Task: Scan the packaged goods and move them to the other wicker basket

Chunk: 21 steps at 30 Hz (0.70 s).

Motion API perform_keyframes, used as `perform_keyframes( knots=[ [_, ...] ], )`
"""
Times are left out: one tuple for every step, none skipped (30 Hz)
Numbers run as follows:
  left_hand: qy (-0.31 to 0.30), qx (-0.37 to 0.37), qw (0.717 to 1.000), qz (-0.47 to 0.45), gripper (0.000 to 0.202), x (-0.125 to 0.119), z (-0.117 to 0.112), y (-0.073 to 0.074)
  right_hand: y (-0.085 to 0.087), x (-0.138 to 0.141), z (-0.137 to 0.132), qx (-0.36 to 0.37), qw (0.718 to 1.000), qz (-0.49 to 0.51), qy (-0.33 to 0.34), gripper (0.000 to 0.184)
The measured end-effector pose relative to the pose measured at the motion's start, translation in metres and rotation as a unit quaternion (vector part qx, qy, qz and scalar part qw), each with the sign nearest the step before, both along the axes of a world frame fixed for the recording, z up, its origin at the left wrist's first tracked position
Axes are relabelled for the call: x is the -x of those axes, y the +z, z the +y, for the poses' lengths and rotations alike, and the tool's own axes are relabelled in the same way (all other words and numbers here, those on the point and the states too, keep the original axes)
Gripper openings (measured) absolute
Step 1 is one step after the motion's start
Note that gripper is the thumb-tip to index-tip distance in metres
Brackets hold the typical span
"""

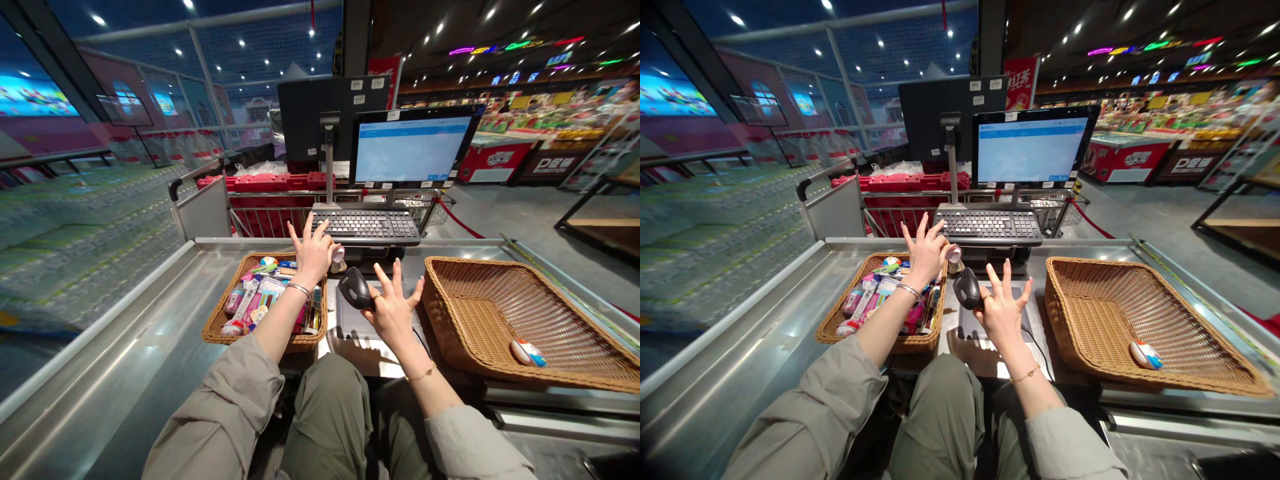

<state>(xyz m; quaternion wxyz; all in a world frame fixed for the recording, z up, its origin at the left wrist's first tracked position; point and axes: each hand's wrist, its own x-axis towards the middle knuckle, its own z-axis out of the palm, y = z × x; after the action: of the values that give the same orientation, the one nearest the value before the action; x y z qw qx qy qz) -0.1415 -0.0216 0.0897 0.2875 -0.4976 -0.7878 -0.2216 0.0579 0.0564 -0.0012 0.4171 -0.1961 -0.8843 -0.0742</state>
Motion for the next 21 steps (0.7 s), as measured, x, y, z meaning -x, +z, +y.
perform_keyframes(
  knots=[
    [-0.001, -0.001, 1.0, 0.0, 0.02, 0.0, 0.0003, -0.0002, 0.0003, 0.0001, -0.0003, 0.0, 1.0, 0.0, 0.0, 0.025],
    [-0.001, -0.002, 1.0, -0.001, 0.019, -0.0001, 0.0005, -0.0003, 0.0003, 0.0002, -0.0004, 0.0, 1.0, 0.001, 0.001, 0.025],
    [0.0, -0.003, 1.0, -0.001, 0.018, -0.0002, 0.0006, -0.0003, 0.0002, 0.0002, -0.0003, 0.0, 1.0, 0.001, 0.0, 0.024],
    [0.0, -0.004, 1.0, -0.001, 0.017, -0.0004, 0.0007, -0.0003, -0.0002, 0.0002, 0.0, -0.001, 1.0, 0.001, 0.0, 0.024],
    [0.0, -0.005, 1.0, -0.001, 0.017, -0.0005, 0.0007, -0.0004, -0.0008, 0.0003, 0.0005, -0.001, 1.0, 0.0, -0.001, 0.024],
    [0.0, -0.006, 1.0, 0.0, 0.018, -0.0005, 0.0008, -0.0005, -0.0014, 0.0003, 0.0011, -0.001, 1.0, 0.0, -0.002, 0.024],
    [0.0, -0.007, 1.0, 0.001, 0.018, -0.0005, 0.0008, -0.0007, -0.0022, 0.0004, 0.0017, -0.004, 1.0, 0.0, 0.0, 0.024],
    [-0.001, -0.007, 1.0, 0.002, 0.019, -0.0004, 0.0008, -0.0009, -0.0028, 0.0004, 0.0023, -0.008, 1.0, -0.001, 0.002, 0.024],
    [-0.001, -0.007, 1.0, 0.003, 0.019, -0.0002, 0.0009, -0.0011, -0.0033, 0.0005, 0.0027, -0.011, 1.0, 0.0, 0.004, 0.024],
    [-0.001, -0.007, 1.0, 0.004, 0.019, 0.0, 0.001, -0.0013, -0.0037, 0.0005, 0.003, -0.013, 1.0, 0.001, 0.006, 0.024],
    [-0.001, -0.007, 1.0, 0.004, 0.019, 0.0003, 0.0011, -0.0015, -0.0039, 0.0006, 0.0031, -0.014, 1.0, 0.003, 0.006, 0.024],
    [-0.001, -0.007, 1.0, 0.005, 0.019, 0.0005, 0.0012, -0.0016, -0.0039, 0.0005, 0.003, -0.014, 1.0, 0.004, 0.005, 0.025],
    [-0.001, -0.008, 1.0, 0.005, 0.019, 0.0008, 0.0013, -0.0017, -0.0037, 0.0005, 0.0029, -0.011, 1.0, 0.004, 0.003, 0.025],
    [0.0, -0.008, 1.0, 0.006, 0.019, 0.001, 0.0014, -0.0017, -0.0034, 0.0004, 0.0027, -0.009, 1.0, 0.003, 0.001, 0.026],
    [0.0, -0.009, 1.0, 0.007, 0.02, 0.0011, 0.0014, -0.0017, -0.0032, 0.0002, 0.0026, -0.01, 1.0, 0.001, 0.002, 0.026],
    [0.0, -0.009, 1.0, 0.007, 0.02, 0.0012, 0.0015, -0.0016, -0.003, 0.0001, 0.0025, -0.012, 1.0, -0.002, 0.003, 0.025],
    [0.0, -0.009, 1.0, 0.007, 0.02, 0.0012, 0.0014, -0.0016, -0.0028, 0.0001, 0.0025, -0.013, 1.0, -0.004, 0.003, 0.025],
    [0.0, -0.008, 1.0, 0.005, 0.02, 0.0012, 0.0014, -0.0016, -0.0029, 0.0001, 0.0025, -0.012, 1.0, -0.005, 0.002, 0.024],
    [-0.001, -0.007, 1.0, 0.003, 0.02, 0.0011, 0.0014, -0.0016, -0.003, 0.0001, 0.0026, -0.011, 1.0, -0.005, 0.001, 0.025],
    [-0.002, -0.007, 1.0, 0.001, 0.02, 0.001, 0.0013, -0.0016, -0.0033, 0.0002, 0.0027, -0.008, 1.0, -0.005, -0.001, 0.025],
    [-0.003, -0.006, 1.0, 0.0, 0.02, 0.001, 0.0013, -0.0018, -0.0037, 0.0003, 0.003, -0.005, 1.0, -0.005, -0.003, 0.026]
  ],
)
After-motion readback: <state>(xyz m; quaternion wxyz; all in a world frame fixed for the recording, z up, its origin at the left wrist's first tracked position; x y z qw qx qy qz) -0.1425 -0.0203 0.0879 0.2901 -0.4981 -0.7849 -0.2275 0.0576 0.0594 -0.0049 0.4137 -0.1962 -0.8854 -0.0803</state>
